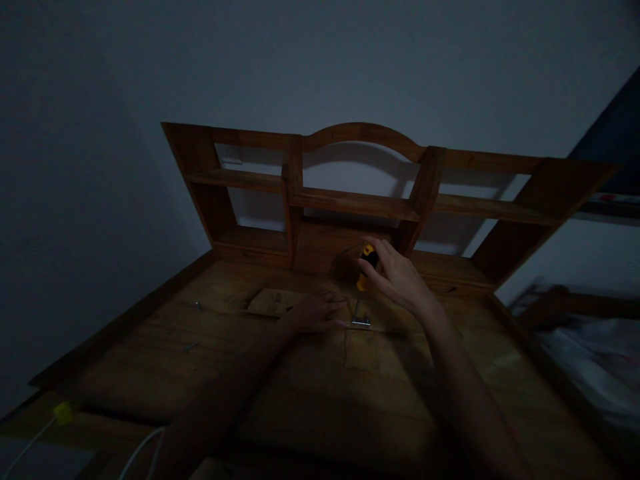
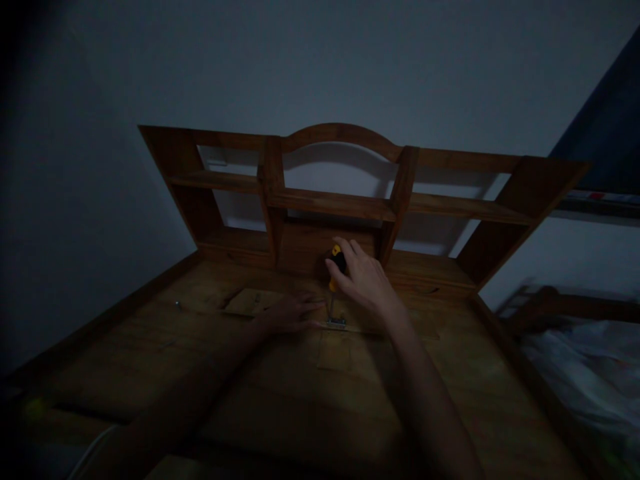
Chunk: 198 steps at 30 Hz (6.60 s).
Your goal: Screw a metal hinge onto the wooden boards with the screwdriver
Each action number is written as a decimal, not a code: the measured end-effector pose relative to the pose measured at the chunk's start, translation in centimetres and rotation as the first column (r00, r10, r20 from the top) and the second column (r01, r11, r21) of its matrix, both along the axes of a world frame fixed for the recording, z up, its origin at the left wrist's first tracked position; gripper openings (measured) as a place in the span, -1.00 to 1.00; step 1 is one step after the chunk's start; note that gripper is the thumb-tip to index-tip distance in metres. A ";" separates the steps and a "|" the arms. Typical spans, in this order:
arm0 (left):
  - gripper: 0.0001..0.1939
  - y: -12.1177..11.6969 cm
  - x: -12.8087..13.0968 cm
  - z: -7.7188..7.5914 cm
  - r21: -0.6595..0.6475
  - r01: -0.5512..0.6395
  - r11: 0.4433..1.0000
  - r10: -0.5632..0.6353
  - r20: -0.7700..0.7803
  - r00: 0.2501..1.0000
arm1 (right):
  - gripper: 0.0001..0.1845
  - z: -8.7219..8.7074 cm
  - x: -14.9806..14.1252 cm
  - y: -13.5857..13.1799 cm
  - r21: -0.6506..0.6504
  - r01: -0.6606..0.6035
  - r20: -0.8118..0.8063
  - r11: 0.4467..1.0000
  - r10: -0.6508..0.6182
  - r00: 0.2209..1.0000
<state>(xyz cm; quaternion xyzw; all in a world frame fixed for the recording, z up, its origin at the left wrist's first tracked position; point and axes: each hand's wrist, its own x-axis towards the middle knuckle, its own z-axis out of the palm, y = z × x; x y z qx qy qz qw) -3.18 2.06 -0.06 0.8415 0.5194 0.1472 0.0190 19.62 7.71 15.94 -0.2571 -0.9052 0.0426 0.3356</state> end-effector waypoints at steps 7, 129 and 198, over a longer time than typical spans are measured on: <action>-0.38 0.0 0.0 0.2 0.053 0.032 0.998 -0.031 -0.016 0.999 | -0.54 -0.1 0.1 0.5 -0.033 -0.069 -0.049 0.997 0.067 0.997; -0.39 0.1 0.0 0.1 0.052 0.031 0.998 -0.030 -0.032 0.999 | -0.53 -0.7 0.0 1.1 -0.159 -0.184 -0.139 0.970 0.163 0.977; -0.37 0.1 0.1 0.2 0.033 0.013 0.999 -0.012 -0.041 0.999 | -0.48 -1.0 -1.2 -0.8 0.066 0.063 -0.012 0.996 -0.062 0.998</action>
